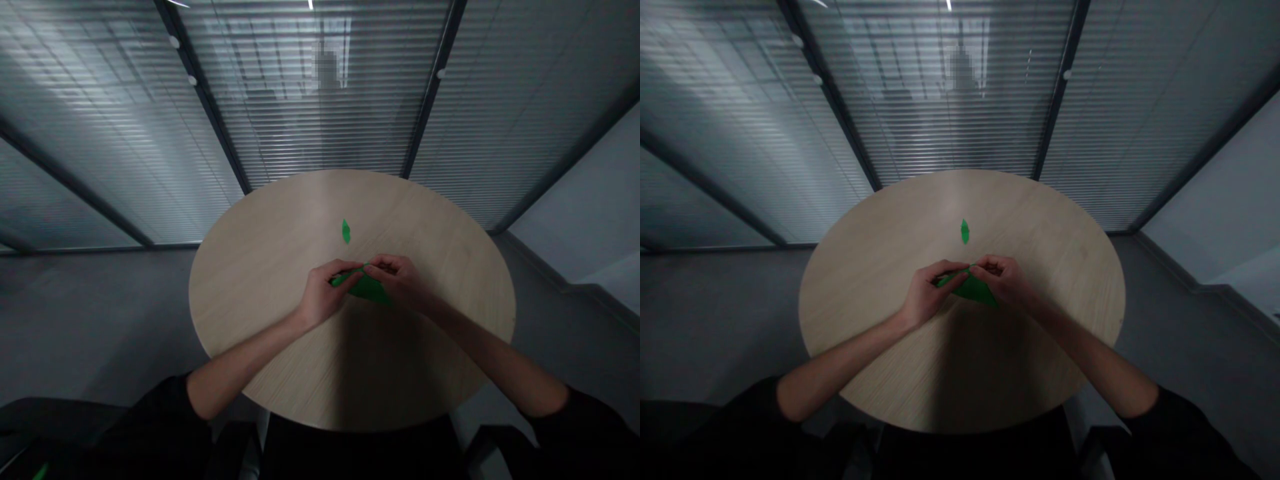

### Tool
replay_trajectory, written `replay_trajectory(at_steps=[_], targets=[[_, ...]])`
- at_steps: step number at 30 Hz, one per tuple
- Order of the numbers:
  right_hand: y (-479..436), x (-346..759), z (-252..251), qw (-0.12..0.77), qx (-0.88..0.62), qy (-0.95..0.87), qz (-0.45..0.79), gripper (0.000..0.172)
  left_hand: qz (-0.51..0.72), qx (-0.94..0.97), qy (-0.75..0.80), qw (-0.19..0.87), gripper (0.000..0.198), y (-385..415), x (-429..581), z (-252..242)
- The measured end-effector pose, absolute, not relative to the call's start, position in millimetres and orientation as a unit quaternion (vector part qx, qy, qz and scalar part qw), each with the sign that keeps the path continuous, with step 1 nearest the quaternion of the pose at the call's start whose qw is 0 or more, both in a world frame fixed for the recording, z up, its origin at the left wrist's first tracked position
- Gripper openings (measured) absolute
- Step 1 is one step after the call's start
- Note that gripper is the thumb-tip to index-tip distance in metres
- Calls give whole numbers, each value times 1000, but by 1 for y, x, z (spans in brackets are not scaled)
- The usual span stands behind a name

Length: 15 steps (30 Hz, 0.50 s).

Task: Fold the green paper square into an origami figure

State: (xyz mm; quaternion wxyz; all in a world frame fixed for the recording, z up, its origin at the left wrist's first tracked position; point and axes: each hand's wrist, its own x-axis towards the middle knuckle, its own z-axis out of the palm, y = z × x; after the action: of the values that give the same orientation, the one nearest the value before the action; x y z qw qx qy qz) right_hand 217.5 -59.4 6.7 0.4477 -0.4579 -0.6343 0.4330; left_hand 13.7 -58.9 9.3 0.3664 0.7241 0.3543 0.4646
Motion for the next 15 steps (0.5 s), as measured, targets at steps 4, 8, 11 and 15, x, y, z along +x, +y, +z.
replay_trajectory(at_steps=[4,8,11,15], targets=[[-60,218,6,451,-464,-638,417,31,464,727,357,358,16,-59,14,8],[-60,218,6,452,-462,-643,411,31,459,732,354,358,18,-59,13,9],[-59,218,7,453,-463,-640,414,30,454,740,348,353,19,-59,12,10],[-60,218,6,455,-465,-629,425,31,457,744,341,350,18,-59,12,9]])
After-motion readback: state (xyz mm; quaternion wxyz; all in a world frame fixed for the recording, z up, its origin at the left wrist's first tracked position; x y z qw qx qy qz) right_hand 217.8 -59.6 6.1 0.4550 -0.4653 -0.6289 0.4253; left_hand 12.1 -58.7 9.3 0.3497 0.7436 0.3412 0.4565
